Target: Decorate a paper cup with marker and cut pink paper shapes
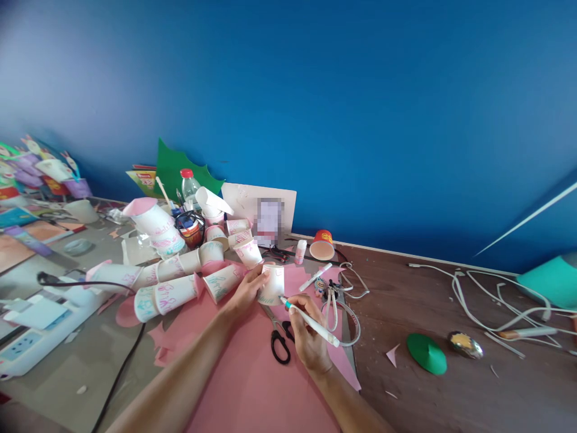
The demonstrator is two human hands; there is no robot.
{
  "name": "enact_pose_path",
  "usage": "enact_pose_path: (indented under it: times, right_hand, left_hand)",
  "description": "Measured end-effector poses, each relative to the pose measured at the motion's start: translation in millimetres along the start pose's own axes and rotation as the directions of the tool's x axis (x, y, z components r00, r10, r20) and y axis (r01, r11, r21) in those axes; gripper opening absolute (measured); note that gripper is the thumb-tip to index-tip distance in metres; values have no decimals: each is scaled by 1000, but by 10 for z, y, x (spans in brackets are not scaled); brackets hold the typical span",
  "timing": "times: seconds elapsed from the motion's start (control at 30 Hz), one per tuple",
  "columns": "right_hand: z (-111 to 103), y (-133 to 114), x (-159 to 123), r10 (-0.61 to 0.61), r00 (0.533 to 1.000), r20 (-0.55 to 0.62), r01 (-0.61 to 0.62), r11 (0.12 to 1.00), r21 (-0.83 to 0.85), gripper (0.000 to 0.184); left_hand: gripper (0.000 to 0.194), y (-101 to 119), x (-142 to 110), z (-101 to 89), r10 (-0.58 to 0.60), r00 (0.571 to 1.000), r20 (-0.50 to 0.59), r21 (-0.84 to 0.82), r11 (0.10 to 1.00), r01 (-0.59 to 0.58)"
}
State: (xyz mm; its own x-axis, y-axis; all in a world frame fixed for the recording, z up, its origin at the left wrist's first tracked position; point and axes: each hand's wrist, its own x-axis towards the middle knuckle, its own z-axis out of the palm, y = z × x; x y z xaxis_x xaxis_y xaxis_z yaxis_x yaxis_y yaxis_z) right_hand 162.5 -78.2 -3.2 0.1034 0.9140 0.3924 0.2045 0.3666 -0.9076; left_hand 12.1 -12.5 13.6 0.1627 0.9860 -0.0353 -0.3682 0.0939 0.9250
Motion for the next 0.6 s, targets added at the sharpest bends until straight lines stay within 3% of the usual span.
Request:
enact_pose_path:
  times: [0.23,0.6]
  right_hand:
    - [-8,8,-13,12,1000,-4,-12,1000,-11,14]
    - [-7,-12,-6,5,1000,2,-5,1000,-7,13]
  left_hand:
    - [50,-12,9,-14,1,1000,-1,17,1000,-1]
    - [40,-17,10,-23,30,999,35,42,999,-32]
